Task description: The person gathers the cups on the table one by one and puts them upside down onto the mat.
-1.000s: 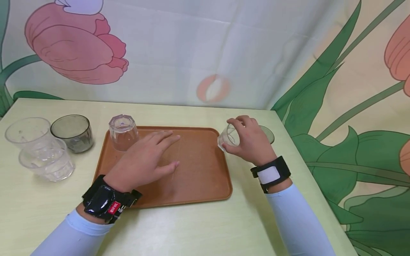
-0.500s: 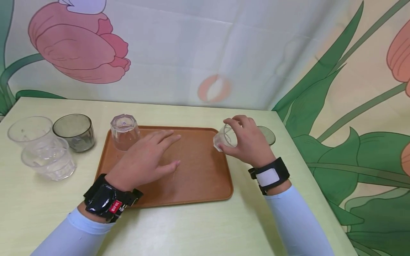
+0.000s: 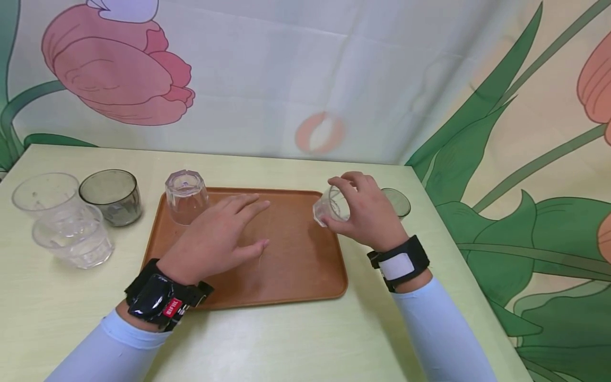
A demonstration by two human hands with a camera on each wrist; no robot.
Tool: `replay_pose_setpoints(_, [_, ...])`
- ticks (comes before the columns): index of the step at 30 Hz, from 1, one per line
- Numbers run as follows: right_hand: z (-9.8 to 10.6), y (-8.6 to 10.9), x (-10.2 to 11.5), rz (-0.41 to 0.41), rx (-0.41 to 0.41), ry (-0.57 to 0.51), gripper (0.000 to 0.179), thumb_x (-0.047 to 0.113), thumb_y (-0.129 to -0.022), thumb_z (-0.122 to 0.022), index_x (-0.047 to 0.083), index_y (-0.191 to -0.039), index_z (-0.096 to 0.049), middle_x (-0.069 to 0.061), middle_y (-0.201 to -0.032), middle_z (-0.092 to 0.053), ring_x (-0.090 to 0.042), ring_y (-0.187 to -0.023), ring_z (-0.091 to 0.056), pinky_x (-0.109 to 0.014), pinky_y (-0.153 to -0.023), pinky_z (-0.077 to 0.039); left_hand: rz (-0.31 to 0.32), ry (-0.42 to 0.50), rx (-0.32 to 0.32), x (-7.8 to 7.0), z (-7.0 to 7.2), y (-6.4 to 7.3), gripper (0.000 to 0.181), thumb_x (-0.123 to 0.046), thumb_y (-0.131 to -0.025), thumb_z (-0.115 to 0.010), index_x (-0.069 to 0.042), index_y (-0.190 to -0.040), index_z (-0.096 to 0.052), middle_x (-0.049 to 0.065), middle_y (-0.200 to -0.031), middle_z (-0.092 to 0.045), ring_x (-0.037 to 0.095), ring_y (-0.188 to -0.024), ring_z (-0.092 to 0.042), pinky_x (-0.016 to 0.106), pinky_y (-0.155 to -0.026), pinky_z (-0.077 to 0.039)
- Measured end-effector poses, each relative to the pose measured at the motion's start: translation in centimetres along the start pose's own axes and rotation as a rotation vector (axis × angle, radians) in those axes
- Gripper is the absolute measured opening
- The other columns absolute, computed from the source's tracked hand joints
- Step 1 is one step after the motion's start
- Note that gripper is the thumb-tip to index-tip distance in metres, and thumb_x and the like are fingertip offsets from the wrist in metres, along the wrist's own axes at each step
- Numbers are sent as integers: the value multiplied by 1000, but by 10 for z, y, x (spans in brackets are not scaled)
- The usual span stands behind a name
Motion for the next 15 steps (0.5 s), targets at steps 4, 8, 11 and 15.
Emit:
replay_pose_setpoints(4, [0, -2, 5, 28, -16, -2, 64, 44, -76, -80, 11, -128, -61, -15, -121, -57, -34, -109, -56, -47, -85, -55, -3, 0, 7, 1, 0, 0, 69, -45, -88, -70, -9, -145, -52, 14, -141, -55, 33, -129, -53, 53, -108, -45])
replay_pose_setpoints(8, [1, -4, 10, 45, -26, -15, 65, 43, -76, -81, 10, -128, -61, -15, -120, -57, -34, -109, -55, -46, -86, -55, 5, 6, 12, 2, 1, 0, 70, -45, -88, -70, -9, -145, -51, 14, -141, -55, 33, -130, -53, 53, -108, -44])
replay_pose_setpoints(11, [0, -5, 12, 57, -33, -16, 64, 44, -76, -80, 10, -127, -61, -15, -121, -57, -33, -110, -55, -45, -86, -55, 8, 11, 11, 3, 1, -1, 69, -44, -88, -71, -9, -145, -52, 15, -141, -56, 34, -130, -53, 54, -108, -44])
replay_pose_setpoints(15, [-1, -7, 16, 78, -44, -17, 65, 45, -77, -80, 9, -128, -61, -15, -120, -58, -33, -110, -56, -45, -87, -55, 6, 13, 9, 5, 1, -1, 70, -45, -88, -71, -9, -144, -52, 15, -140, -56, 34, -129, -53, 54, -108, -44])
Point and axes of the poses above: each hand's wrist, its own y-axis away from the middle knuckle, its own z-axis out of the back of the hand, x = y × z, the point moved 7 cm from there along -y, towards the middle knuckle
